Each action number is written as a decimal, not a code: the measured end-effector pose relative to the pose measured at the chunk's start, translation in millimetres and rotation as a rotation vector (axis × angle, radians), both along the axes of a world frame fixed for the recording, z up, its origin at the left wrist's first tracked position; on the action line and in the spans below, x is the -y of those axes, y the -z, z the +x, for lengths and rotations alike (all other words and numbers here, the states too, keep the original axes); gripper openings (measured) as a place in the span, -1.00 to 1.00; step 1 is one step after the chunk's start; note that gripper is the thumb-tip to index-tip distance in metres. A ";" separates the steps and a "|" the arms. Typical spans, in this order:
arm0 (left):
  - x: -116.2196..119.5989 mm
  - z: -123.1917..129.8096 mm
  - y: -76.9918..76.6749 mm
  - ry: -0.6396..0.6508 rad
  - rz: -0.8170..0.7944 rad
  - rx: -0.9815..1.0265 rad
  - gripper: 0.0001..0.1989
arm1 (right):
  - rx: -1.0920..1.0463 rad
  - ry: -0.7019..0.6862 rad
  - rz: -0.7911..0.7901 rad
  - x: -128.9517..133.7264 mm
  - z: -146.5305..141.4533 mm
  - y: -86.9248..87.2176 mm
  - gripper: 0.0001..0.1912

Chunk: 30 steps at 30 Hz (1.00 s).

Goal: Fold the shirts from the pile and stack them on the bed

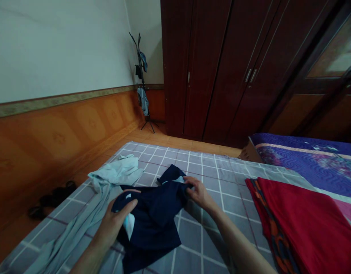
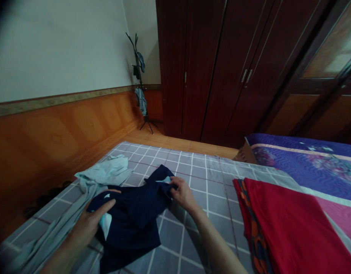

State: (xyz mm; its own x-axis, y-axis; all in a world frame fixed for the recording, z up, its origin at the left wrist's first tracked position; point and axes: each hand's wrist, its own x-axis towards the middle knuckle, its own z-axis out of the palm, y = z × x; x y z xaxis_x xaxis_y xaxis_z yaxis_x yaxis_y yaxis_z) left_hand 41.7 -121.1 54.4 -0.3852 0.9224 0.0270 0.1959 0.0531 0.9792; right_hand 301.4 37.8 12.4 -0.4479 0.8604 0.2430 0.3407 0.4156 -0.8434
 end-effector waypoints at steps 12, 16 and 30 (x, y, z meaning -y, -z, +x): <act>-35.8 -29.6 28.1 0.123 0.112 -0.917 -0.55 | 0.116 0.168 -0.038 0.6 11.6 -8.5 -0.54; -55.8 -18.4 21.8 0.313 0.073 -0.991 -0.52 | 0.136 0.216 -0.011 2.1 12.6 -2.9 -0.70; -73.9 -10.0 -45.9 0.417 0.063 -0.584 -0.74 | -0.234 0.290 -0.213 24.0 68.9 -110.6 -0.56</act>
